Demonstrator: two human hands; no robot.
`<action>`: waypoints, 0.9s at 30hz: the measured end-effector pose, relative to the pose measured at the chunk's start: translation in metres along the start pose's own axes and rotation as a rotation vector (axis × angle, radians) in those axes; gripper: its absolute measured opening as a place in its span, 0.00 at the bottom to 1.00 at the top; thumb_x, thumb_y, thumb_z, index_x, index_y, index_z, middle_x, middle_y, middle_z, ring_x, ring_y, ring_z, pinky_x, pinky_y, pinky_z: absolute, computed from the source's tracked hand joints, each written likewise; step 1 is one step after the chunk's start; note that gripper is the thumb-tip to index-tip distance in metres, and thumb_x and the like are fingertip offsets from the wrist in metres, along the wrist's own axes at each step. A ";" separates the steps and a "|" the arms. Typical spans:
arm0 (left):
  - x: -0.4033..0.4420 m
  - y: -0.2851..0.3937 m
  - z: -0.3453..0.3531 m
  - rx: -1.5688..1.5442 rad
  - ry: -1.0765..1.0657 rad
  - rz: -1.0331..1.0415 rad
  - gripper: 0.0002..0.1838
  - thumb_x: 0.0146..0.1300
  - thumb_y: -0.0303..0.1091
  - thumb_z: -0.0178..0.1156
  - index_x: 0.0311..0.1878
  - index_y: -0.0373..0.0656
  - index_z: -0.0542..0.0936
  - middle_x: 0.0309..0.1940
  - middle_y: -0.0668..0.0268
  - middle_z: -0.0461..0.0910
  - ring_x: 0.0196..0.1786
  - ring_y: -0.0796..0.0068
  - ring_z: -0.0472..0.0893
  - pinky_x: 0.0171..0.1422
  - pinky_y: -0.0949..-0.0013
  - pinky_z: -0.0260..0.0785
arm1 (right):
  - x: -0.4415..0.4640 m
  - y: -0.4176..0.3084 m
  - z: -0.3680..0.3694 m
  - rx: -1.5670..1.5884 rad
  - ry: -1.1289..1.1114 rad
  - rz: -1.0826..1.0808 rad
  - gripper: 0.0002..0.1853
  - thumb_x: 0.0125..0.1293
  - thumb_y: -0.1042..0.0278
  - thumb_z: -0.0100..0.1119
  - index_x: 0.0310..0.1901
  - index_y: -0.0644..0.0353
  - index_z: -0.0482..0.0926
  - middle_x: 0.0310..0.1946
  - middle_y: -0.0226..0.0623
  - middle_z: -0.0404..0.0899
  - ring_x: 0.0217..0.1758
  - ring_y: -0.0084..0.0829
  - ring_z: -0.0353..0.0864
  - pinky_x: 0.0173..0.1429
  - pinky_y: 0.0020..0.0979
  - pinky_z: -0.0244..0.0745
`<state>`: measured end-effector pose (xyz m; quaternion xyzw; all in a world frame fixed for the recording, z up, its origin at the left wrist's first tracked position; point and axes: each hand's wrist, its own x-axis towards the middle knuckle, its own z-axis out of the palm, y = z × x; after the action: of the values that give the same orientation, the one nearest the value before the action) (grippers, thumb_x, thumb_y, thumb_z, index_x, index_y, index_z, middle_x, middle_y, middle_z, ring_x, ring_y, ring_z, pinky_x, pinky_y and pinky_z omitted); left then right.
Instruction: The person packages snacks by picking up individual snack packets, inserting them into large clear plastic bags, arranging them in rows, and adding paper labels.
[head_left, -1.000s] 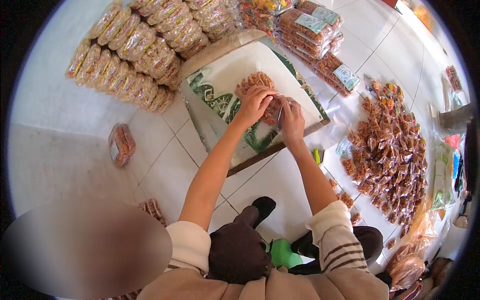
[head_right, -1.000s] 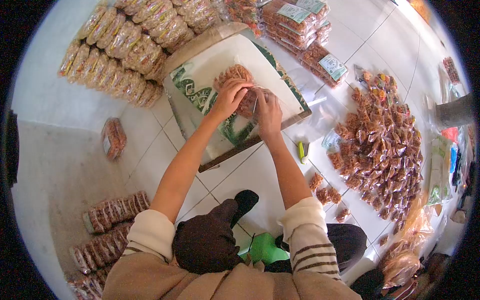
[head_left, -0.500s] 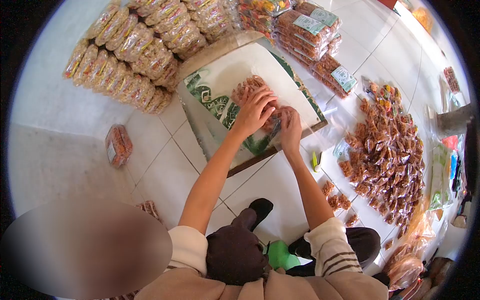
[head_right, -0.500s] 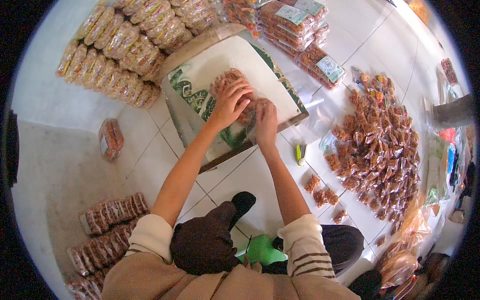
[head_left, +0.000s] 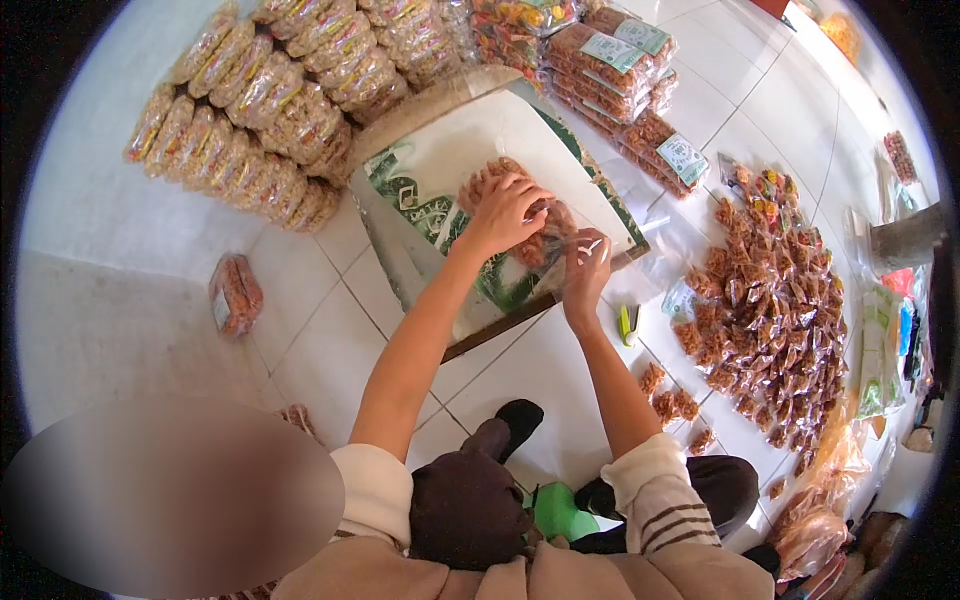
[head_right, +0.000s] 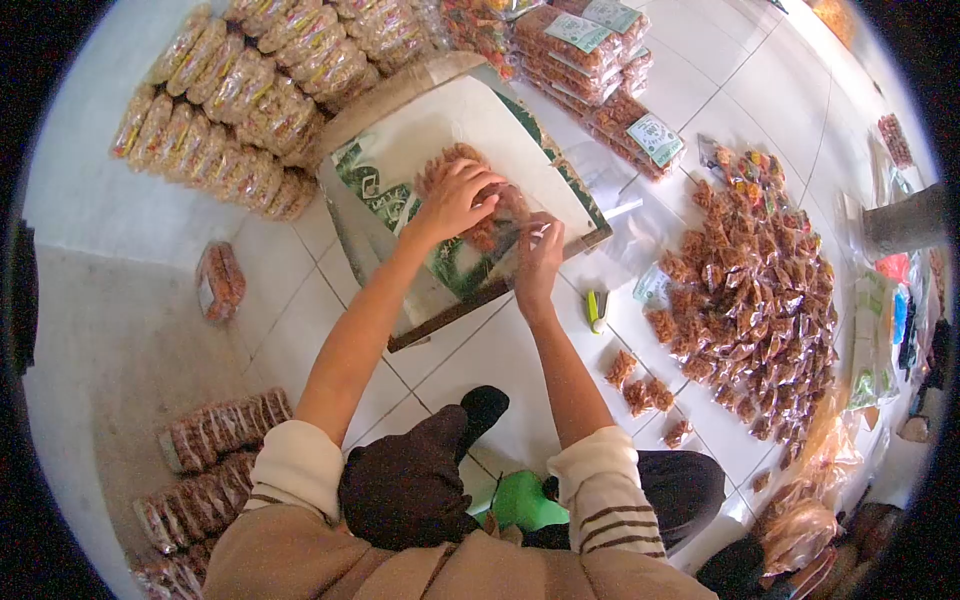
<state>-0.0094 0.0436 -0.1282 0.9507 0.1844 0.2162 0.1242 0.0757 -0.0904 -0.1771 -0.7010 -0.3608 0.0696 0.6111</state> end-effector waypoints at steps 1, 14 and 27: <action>0.002 0.002 -0.002 0.002 -0.001 0.001 0.16 0.55 0.39 0.56 0.48 0.51 0.75 0.43 0.65 0.73 0.52 0.64 0.67 0.58 0.59 0.56 | 0.000 -0.001 0.003 0.158 0.052 0.059 0.06 0.57 0.81 0.52 0.37 0.62 0.70 0.36 0.38 0.70 0.36 0.29 0.73 0.37 0.27 0.72; 0.011 0.021 0.021 -0.024 0.015 -0.014 0.09 0.57 0.44 0.55 0.36 0.56 0.81 0.42 0.76 0.77 0.51 0.76 0.71 0.62 0.55 0.43 | -0.014 -0.001 -0.003 0.021 -0.021 0.051 0.22 0.59 0.84 0.44 0.56 0.63 0.64 0.55 0.40 0.65 0.55 0.31 0.67 0.56 0.29 0.65; 0.010 0.030 0.012 -0.281 -0.175 -0.015 0.07 0.59 0.34 0.52 0.34 0.48 0.80 0.38 0.70 0.79 0.51 0.72 0.73 0.69 0.50 0.36 | -0.012 -0.006 0.003 0.434 -0.474 0.117 0.31 0.56 0.86 0.42 0.64 0.62 0.53 0.61 0.42 0.59 0.64 0.33 0.59 0.65 0.30 0.54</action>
<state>0.0133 0.0185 -0.1261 0.9379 0.1477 0.1551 0.2730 0.0627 -0.0950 -0.1760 -0.5384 -0.4290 0.3411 0.6401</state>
